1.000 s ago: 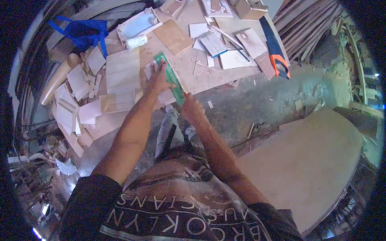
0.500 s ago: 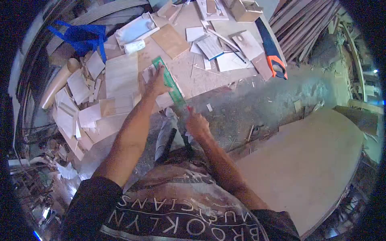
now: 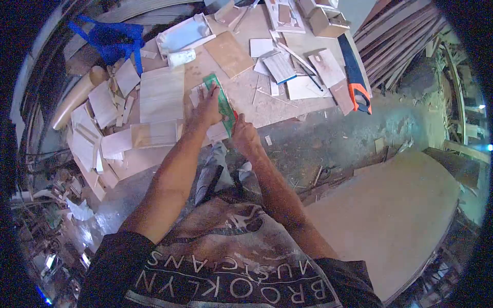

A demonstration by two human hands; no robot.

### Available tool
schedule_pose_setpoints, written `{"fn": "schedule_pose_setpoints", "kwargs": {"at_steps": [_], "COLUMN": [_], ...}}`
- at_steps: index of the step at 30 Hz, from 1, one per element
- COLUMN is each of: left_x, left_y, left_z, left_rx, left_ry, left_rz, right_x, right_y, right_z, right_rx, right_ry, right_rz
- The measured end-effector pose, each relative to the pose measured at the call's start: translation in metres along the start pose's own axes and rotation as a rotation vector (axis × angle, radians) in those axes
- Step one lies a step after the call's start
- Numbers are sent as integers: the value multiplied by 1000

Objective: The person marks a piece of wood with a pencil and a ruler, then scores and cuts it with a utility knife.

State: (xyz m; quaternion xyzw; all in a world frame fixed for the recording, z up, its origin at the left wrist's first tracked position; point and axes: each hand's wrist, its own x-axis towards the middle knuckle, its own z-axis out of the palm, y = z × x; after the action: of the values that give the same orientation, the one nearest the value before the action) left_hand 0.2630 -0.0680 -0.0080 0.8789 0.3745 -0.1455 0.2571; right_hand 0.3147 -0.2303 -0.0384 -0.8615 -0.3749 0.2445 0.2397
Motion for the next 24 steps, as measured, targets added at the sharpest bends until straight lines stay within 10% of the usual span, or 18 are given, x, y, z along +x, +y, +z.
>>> {"fn": "schedule_pose_setpoints", "kwargs": {"at_steps": [24], "left_x": [2], "left_y": [-3], "left_z": [5], "left_rx": [4], "left_ry": [35], "left_rz": [34], "right_x": [-55], "right_y": [-15], "right_z": [-33], "right_rx": [-136], "right_ry": [-275], "right_rz": [256]}}
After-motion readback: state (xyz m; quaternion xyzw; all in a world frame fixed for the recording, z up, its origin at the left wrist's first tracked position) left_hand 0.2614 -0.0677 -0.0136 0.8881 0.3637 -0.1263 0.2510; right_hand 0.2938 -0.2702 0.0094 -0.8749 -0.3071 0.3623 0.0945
